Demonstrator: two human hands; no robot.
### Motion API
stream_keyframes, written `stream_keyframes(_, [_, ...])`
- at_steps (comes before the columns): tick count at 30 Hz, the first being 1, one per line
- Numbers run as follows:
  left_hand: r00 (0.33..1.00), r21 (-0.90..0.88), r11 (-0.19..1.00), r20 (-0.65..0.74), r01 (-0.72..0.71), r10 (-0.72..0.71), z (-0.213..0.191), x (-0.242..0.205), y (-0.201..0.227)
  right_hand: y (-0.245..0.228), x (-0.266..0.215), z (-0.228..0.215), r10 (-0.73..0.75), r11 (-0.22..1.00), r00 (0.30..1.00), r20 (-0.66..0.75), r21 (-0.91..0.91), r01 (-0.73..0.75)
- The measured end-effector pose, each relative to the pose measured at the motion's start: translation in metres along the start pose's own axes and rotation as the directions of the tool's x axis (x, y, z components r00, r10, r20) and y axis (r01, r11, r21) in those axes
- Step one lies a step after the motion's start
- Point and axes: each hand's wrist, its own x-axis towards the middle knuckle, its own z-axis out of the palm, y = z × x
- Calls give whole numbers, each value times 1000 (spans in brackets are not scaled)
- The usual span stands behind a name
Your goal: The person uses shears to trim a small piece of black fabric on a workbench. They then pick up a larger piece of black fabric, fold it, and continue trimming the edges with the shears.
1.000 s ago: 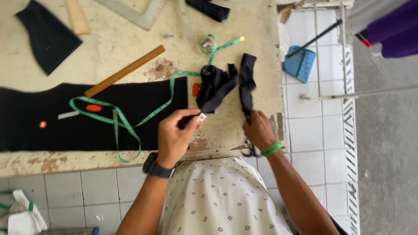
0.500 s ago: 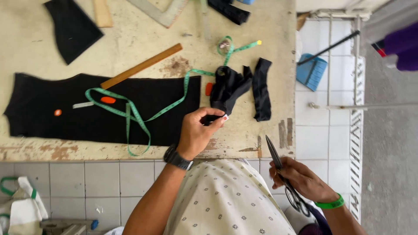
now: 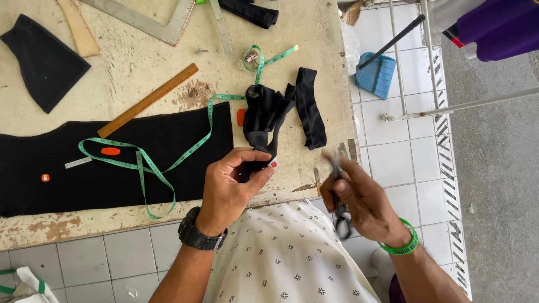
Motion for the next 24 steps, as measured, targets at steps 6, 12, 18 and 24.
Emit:
stream_keyframes(6, [1000, -25, 1000, 21, -13, 13, 5, 1, -3, 24, 8, 17, 209, 978, 976, -65, 0, -209])
stream_keyframes(12, [1000, -49, 999, 26, 0, 1, 15, -9, -11, 23, 30, 45, 303, 950, 944, -130, 116, -289])
stream_keyframes(18, [1000, -79, 997, 11, -25, 26, 19, -8, -9, 19, 35, 39, 328, 938, 938, -111, 152, -310])
stream_keyframes(24, [999, -13, 999, 10, -39, 39, 18, -10, -11, 22, 36, 41, 322, 935, 944, -74, 181, -305])
